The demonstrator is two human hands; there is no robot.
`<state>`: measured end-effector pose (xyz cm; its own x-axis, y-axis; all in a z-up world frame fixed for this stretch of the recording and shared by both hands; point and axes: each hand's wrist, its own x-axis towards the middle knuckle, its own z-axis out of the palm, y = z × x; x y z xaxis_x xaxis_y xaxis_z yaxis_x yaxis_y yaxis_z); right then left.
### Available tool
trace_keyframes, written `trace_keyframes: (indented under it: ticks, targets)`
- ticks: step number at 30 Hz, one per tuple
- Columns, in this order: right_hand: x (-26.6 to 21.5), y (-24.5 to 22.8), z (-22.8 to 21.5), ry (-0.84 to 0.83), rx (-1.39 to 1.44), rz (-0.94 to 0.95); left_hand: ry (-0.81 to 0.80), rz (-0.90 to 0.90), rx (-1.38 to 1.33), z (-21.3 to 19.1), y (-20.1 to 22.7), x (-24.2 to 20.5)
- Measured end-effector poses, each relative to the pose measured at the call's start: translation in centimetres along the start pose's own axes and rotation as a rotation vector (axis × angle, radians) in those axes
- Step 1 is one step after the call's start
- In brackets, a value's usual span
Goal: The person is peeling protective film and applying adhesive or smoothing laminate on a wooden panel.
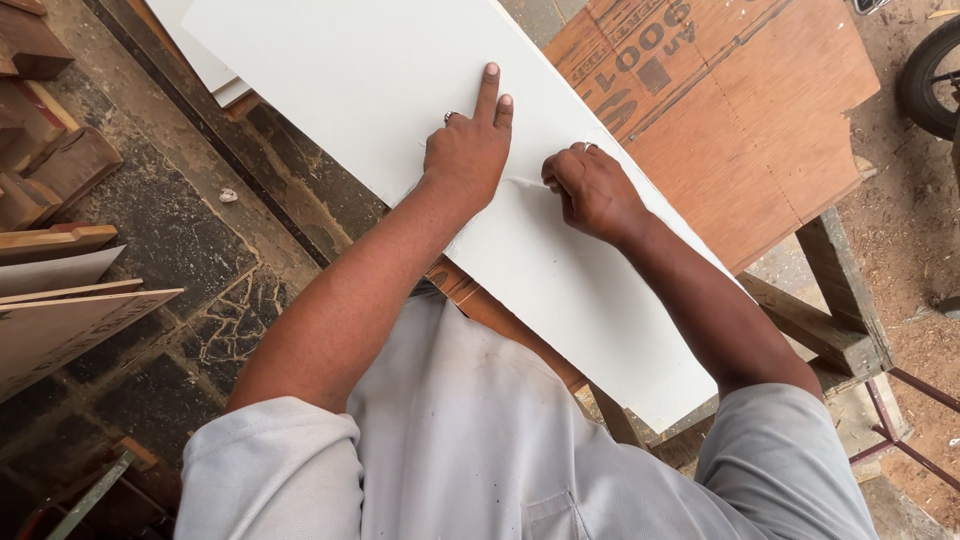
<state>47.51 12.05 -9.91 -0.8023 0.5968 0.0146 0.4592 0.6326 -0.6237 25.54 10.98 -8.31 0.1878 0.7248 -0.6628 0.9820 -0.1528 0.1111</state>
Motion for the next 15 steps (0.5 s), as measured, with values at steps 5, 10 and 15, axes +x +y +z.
trace_keyframes:
  ticks: [5, 10, 15]
  targets:
    - [-3.0, -2.0, -1.6, -0.083, -0.033, 0.113, -0.007, 0.009, 0.013, 0.0, 0.0, 0.1]
    - [-6.1, -2.0, -5.3, -0.09, 0.092, 0.356, 0.011, 0.043, 0.039, 0.9, 0.2, 0.4]
    - [-3.0, -1.9, -7.4, 0.106, 0.048, 0.435, 0.383, 0.172, -0.472, 2.2, 3.3, -1.6]
